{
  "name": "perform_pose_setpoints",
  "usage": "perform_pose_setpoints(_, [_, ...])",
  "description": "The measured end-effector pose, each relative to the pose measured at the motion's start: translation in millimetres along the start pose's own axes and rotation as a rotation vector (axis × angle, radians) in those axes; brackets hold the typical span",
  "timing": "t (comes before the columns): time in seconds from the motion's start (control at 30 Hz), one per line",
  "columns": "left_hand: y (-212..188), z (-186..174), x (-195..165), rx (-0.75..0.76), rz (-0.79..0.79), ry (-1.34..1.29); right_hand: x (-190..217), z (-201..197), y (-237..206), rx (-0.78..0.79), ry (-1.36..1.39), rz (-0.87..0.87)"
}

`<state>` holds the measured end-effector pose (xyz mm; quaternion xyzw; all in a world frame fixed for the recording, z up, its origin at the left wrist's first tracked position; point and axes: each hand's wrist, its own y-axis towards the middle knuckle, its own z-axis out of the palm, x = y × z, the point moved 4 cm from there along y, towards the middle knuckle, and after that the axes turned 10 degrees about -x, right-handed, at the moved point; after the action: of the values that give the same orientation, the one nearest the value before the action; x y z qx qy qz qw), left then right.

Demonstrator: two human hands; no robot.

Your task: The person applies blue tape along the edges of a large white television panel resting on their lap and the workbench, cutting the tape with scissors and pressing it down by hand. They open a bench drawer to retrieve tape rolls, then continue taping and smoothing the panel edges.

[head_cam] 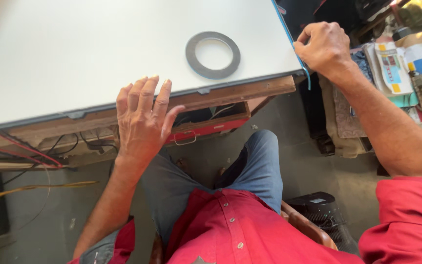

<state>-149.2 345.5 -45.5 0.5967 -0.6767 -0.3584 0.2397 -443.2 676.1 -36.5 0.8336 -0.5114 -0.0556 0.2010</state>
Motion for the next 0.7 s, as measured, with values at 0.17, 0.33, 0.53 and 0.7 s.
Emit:
perform_pose_setpoints(0.17, [-11.5, 7.3, 21.2, -0.046, 0.011, 0.024, 14.8, 11.7, 11.6, 0.039, -0.164, -0.025])
perform_pose_setpoints(0.33, [-10.6, 11.9, 32.6, -0.073, 0.039, 0.063, 23.9, 17.9, 32.3, 0.005, -0.244, -0.132])
perform_pose_setpoints(0.53, [-7.5, 11.3, 40.4, -0.099, 0.026, 0.015, 31.1, 35.0, 58.9, -0.018, -0.269, -0.206])
perform_pose_setpoints(0.7, [-9.6, 13.0, 44.8, -0.113, 0.023, 0.026, 34.5, 53.7, 91.7, -0.053, -0.305, -0.307])
